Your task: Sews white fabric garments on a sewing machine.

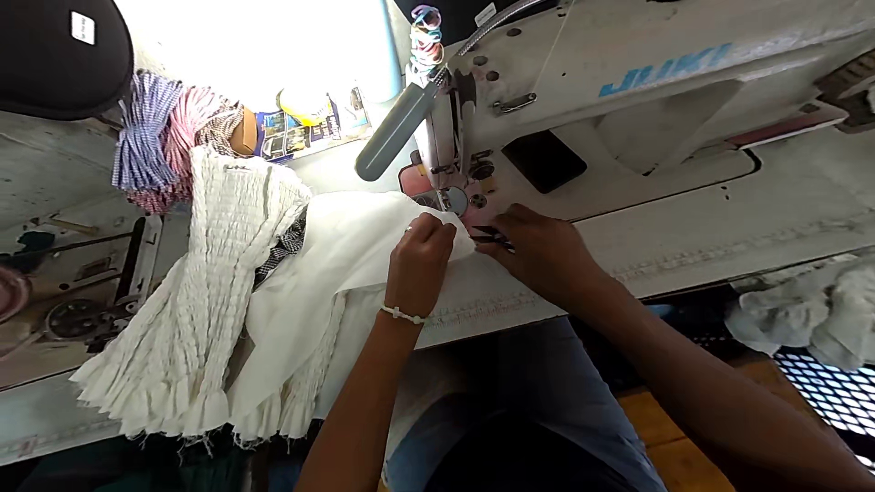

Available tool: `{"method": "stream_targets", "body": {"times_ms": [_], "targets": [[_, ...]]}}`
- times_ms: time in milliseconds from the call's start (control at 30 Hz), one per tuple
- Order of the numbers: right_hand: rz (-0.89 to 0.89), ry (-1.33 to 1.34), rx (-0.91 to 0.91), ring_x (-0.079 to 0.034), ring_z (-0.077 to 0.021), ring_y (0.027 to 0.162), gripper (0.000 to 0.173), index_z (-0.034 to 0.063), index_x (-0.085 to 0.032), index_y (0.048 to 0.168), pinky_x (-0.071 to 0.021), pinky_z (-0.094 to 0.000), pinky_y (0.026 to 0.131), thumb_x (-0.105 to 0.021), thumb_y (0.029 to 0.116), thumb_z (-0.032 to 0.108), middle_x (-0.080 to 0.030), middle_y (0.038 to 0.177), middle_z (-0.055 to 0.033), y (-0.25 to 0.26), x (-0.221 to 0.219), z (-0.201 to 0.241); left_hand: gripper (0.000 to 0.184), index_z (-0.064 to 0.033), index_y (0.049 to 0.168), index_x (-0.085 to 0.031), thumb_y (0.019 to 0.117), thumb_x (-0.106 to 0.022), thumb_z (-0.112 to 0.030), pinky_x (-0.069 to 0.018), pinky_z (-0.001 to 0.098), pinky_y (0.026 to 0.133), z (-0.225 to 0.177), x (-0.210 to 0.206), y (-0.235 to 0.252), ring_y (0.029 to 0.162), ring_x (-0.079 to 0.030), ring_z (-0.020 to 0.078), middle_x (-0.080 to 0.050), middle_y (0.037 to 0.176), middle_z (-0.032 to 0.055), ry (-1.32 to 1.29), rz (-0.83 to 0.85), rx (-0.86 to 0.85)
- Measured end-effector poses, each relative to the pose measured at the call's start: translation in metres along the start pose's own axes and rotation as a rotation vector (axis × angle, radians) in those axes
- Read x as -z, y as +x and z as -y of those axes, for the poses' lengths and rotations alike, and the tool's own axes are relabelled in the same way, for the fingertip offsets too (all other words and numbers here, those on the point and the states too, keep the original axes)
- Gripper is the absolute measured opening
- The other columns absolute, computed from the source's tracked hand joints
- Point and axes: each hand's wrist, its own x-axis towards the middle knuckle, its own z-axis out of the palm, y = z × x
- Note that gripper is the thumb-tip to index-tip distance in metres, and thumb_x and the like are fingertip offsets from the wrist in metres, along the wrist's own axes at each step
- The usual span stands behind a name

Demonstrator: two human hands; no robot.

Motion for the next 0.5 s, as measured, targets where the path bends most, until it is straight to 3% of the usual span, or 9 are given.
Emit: {"method": "stream_targets", "body": {"times_ms": [133, 233, 333, 400, 467, 500], "targets": [[0.087, -0.001, -0.044, -0.068, -0.0345, 0.075, 0.025, -0.0031, -0.071, 0.1, -0.0547, -0.0496, 0.063, -0.073, 0.0957, 0.021, -0.066, 0.091, -0.0187, 0.023, -0.012, 0.013, 0.009, 0.0012, 0.094, -0.076, 0.0922, -0.067, 0.001, -0.0563, 0.0313, 0.071, 0.002, -0.002, 0.001, 0.079, -0.065, 0.0236, -0.064, 0.086, 0.0138, 0.033, 0.013, -0.017], [0.071, 0.033, -0.09, -0.069, -0.0407, 0.081, 0.023, -0.0026, -0.072, 0.1, -0.0549, -0.0572, 0.066, -0.064, 0.1018, 0.019, -0.068, 0.092, -0.0217, 0.035, -0.016, 0.004, 0.008, 0.0015, 0.09, -0.075, 0.0923, -0.067, 0.002, -0.055, 0.0312, 0.071, 0.008, -0.004, 0.008, 0.076, -0.064, 0.0224, -0.064, 0.083, 0.0137, -0.028, -0.021, 0.034], [0.116, 0.182, -0.286, -0.067, -0.048, 0.099, 0.029, -0.0091, -0.068, 0.11, -0.0514, -0.0652, 0.084, -0.055, 0.1062, 0.017, -0.068, 0.103, -0.0298, 0.055, -0.013, -0.007, 0.007, 0.0033, 0.092, -0.075, 0.0924, -0.069, 0.0, -0.0556, 0.034, 0.072, 0.019, -0.006, 0.022, 0.076, -0.065, 0.0235, -0.065, 0.085, 0.016, -0.113, -0.041, 0.13], [0.14, 0.315, -0.427, -0.067, -0.0384, 0.096, 0.03, -0.0107, -0.065, 0.114, -0.0517, -0.0552, 0.087, -0.046, 0.1091, 0.012, -0.068, 0.103, -0.027, 0.069, -0.012, -0.012, 0.01, 0.0037, 0.094, -0.076, 0.0944, -0.067, -0.003, -0.0539, 0.0386, 0.077, 0.021, -0.005, 0.037, 0.08, -0.066, 0.0255, -0.067, 0.087, 0.0178, -0.153, 0.048, 0.311], [0.128, 0.505, -0.511, -0.065, -0.0184, 0.069, 0.033, -0.0067, -0.063, 0.115, -0.0563, -0.0356, 0.069, -0.039, 0.1124, 0.015, -0.067, 0.088, -0.0146, 0.079, -0.02, -0.02, 0.015, 0.0044, 0.095, -0.075, 0.0979, -0.065, -0.006, -0.0507, 0.0435, 0.083, 0.02, -0.005, 0.05, 0.087, -0.065, 0.028, -0.068, 0.092, 0.0193, -0.182, 0.164, 0.513], [0.091, 0.652, -0.529, -0.065, -0.0114, 0.06, 0.03, -0.0056, -0.063, 0.112, -0.057, -0.0279, 0.061, -0.041, 0.1117, 0.015, -0.067, 0.079, -0.0097, 0.083, -0.028, -0.024, 0.016, 0.0042, 0.095, -0.074, 0.0987, -0.064, -0.008, -0.0498, 0.0444, 0.085, 0.021, -0.008, 0.054, 0.09, -0.065, 0.0282, -0.068, 0.094, 0.0191, -0.193, 0.194, 0.574]]}}
